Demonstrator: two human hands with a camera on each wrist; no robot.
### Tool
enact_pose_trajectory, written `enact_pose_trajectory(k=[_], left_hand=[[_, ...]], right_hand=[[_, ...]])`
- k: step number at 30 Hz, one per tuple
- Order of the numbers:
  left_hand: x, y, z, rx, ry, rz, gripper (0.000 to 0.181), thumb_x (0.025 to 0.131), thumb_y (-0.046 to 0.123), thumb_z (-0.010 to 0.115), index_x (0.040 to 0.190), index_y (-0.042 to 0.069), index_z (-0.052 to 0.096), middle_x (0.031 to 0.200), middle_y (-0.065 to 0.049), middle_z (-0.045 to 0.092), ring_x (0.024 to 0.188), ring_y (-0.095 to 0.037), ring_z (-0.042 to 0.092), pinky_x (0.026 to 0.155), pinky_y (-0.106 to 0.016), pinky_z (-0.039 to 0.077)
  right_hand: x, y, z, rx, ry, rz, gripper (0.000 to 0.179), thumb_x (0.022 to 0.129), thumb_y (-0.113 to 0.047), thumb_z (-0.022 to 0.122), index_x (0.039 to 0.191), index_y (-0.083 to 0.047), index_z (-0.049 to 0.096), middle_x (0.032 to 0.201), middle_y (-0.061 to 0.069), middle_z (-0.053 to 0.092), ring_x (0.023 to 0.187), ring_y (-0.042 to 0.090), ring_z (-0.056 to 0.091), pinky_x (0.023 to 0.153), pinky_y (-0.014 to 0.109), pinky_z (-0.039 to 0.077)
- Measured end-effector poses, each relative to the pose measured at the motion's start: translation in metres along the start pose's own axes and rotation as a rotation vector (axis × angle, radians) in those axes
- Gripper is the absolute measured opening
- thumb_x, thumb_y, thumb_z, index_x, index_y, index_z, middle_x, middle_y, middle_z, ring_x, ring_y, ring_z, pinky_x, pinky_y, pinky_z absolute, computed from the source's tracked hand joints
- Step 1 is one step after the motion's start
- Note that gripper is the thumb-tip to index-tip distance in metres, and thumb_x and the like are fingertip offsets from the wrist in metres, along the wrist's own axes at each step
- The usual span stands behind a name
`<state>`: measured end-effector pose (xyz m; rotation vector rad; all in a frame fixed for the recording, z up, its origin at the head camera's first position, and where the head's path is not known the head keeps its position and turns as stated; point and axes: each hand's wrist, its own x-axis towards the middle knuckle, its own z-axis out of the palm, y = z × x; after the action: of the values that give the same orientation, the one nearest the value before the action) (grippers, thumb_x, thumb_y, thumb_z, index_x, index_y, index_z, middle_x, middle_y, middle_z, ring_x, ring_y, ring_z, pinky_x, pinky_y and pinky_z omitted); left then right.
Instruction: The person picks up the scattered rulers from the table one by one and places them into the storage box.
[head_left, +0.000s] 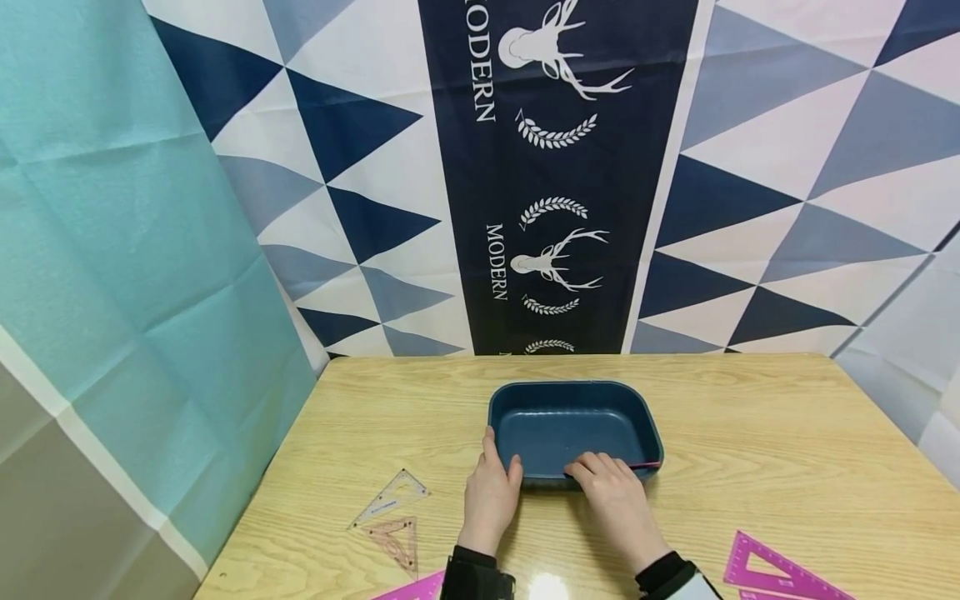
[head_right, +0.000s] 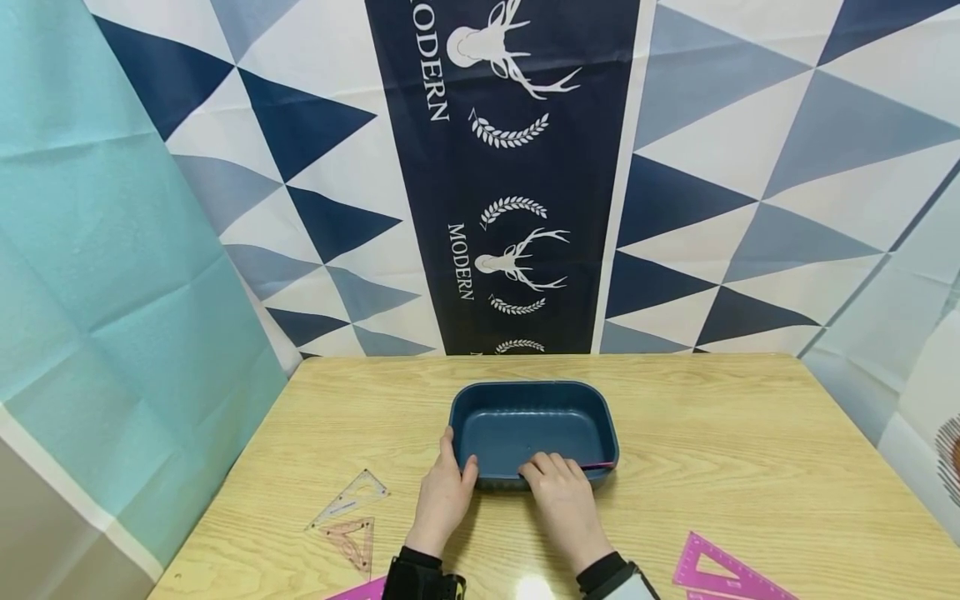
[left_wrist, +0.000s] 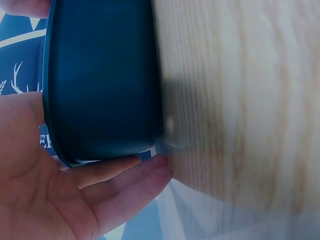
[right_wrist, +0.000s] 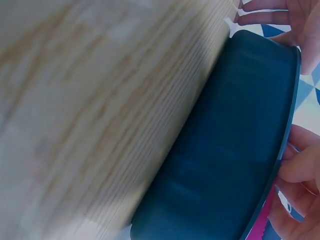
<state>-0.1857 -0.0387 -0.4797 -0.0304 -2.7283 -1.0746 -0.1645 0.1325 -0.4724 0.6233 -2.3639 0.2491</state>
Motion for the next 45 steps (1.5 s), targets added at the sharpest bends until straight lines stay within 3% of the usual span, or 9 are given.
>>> enact_pose_trajectory(k=[18, 28, 32, 37, 45], left_hand=[[0.001, 0.001, 0.0, 0.019, 0.011, 0.008, 0.06, 0.091, 0.025, 0.052, 0.139, -0.002, 0.029, 0.11, -0.023, 0.059, 0.05, -0.023, 0.053, 0.046, -0.03, 0.037], [0.0, 0.0, 0.0, 0.007, 0.004, 0.003, 0.06, 0.092, 0.025, 0.052, 0.139, -0.002, 0.028, 0.108, -0.023, 0.059, 0.042, -0.016, 0.043, 0.042, -0.027, 0.031], [0.0, 0.0, 0.001, 0.013, 0.02, 0.009, 0.059, 0.091, 0.025, 0.053, 0.138, -0.003, 0.03, 0.107, -0.023, 0.06, 0.045, -0.02, 0.048, 0.043, -0.03, 0.035], [0.0, 0.0, 0.001, 0.027, 0.038, 0.02, 0.06, 0.09, 0.026, 0.054, 0.138, -0.003, 0.031, 0.106, -0.022, 0.061, 0.053, -0.027, 0.056, 0.049, -0.035, 0.041], [-0.001, 0.0, 0.002, 0.018, 0.031, 0.01, 0.061, 0.089, 0.026, 0.054, 0.138, -0.004, 0.031, 0.105, -0.023, 0.061, 0.048, -0.02, 0.05, 0.046, -0.033, 0.038]], right_hand=[[0.004, -0.003, 0.006, 0.025, 0.02, -0.025, 0.015, 0.072, -0.004, 0.062, 0.081, -0.014, 0.069, 0.079, -0.003, 0.06, 0.072, 0.013, 0.056, 0.063, 0.031, 0.044], [0.003, -0.002, 0.003, 0.032, 0.0, 0.003, 0.025, 0.065, 0.005, 0.07, 0.082, -0.014, 0.069, 0.079, -0.002, 0.061, 0.072, 0.013, 0.057, 0.062, 0.03, 0.045], [0.003, -0.001, 0.001, 0.025, 0.014, -0.004, 0.029, 0.062, 0.009, 0.069, 0.081, -0.013, 0.069, 0.079, -0.002, 0.061, 0.071, 0.014, 0.057, 0.062, 0.03, 0.045], [0.002, 0.007, -0.004, 0.014, 0.05, -0.012, 0.034, 0.058, 0.015, 0.064, 0.081, -0.009, 0.068, 0.08, 0.0, 0.061, 0.072, 0.017, 0.057, 0.062, 0.032, 0.045], [-0.001, 0.032, -0.02, 0.004, 0.039, 0.072, 0.034, 0.06, 0.018, 0.062, 0.083, -0.005, 0.069, 0.08, 0.004, 0.062, 0.072, 0.021, 0.059, 0.062, 0.035, 0.046]])
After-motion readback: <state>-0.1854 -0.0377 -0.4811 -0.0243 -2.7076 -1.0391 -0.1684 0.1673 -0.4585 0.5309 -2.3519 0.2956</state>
